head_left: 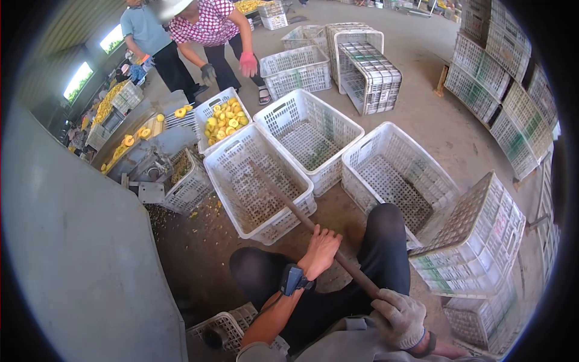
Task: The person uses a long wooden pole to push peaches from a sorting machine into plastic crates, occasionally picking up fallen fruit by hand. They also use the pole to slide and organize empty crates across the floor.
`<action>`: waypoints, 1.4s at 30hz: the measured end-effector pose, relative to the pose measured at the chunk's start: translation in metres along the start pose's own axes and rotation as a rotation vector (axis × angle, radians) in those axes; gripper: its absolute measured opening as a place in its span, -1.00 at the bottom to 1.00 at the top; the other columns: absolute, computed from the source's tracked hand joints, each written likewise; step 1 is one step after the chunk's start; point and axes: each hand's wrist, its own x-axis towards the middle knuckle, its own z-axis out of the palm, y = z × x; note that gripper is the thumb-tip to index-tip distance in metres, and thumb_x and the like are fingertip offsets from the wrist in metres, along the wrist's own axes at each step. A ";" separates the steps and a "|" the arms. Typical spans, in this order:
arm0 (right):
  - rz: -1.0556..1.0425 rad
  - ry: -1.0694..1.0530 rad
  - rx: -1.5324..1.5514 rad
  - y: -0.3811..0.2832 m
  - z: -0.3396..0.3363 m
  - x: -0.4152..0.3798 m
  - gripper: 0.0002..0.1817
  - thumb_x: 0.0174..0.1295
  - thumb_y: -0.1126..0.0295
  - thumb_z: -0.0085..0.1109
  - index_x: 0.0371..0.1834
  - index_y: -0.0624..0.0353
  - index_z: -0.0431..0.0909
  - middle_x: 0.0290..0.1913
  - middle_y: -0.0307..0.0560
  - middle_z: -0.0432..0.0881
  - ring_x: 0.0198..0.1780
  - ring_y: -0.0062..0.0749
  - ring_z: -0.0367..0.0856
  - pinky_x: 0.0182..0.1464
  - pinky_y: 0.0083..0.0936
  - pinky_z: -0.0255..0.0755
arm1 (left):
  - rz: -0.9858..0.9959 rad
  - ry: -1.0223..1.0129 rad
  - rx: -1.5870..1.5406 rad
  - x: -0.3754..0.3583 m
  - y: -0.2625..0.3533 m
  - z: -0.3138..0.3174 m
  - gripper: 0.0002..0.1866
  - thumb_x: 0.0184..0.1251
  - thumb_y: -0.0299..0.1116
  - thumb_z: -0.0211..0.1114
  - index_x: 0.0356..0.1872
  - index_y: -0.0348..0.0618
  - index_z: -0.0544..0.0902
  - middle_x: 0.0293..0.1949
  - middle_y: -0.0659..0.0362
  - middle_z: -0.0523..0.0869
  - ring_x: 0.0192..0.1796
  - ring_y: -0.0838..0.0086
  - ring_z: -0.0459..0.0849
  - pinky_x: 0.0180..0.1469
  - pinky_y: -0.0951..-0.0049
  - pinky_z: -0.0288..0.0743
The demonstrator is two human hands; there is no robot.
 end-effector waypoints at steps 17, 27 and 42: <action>0.023 -0.019 -0.014 -0.003 -0.001 0.002 -0.57 -0.09 0.45 0.52 -0.07 -0.01 0.68 0.04 -0.11 0.75 -0.11 -0.12 0.81 -0.19 -0.27 0.66 | 0.004 0.017 0.007 0.001 0.001 -0.001 -0.54 -0.05 -0.53 0.47 0.00 -0.14 0.70 -0.05 0.07 0.72 0.16 0.12 0.62 0.45 0.01 0.29; 0.026 -0.026 -0.001 -0.002 -0.001 0.002 -0.57 -0.10 0.44 0.52 -0.08 0.00 0.69 0.04 -0.09 0.75 -0.13 -0.10 0.81 -0.18 -0.25 0.66 | 0.006 0.020 0.004 0.001 0.000 0.002 -0.56 -0.01 -0.55 0.44 0.01 -0.15 0.70 -0.05 0.06 0.72 0.18 0.11 0.63 0.50 -0.04 0.25; 0.053 -0.073 0.002 0.005 0.001 -0.004 -0.57 -0.12 0.46 0.52 -0.08 0.00 0.69 0.04 -0.11 0.75 -0.11 -0.14 0.80 -0.17 -0.26 0.66 | 0.001 0.031 -0.031 0.000 0.001 -0.001 -0.60 0.09 -0.57 0.41 0.02 -0.17 0.71 -0.07 0.03 0.73 0.18 0.10 0.65 0.53 -0.12 0.20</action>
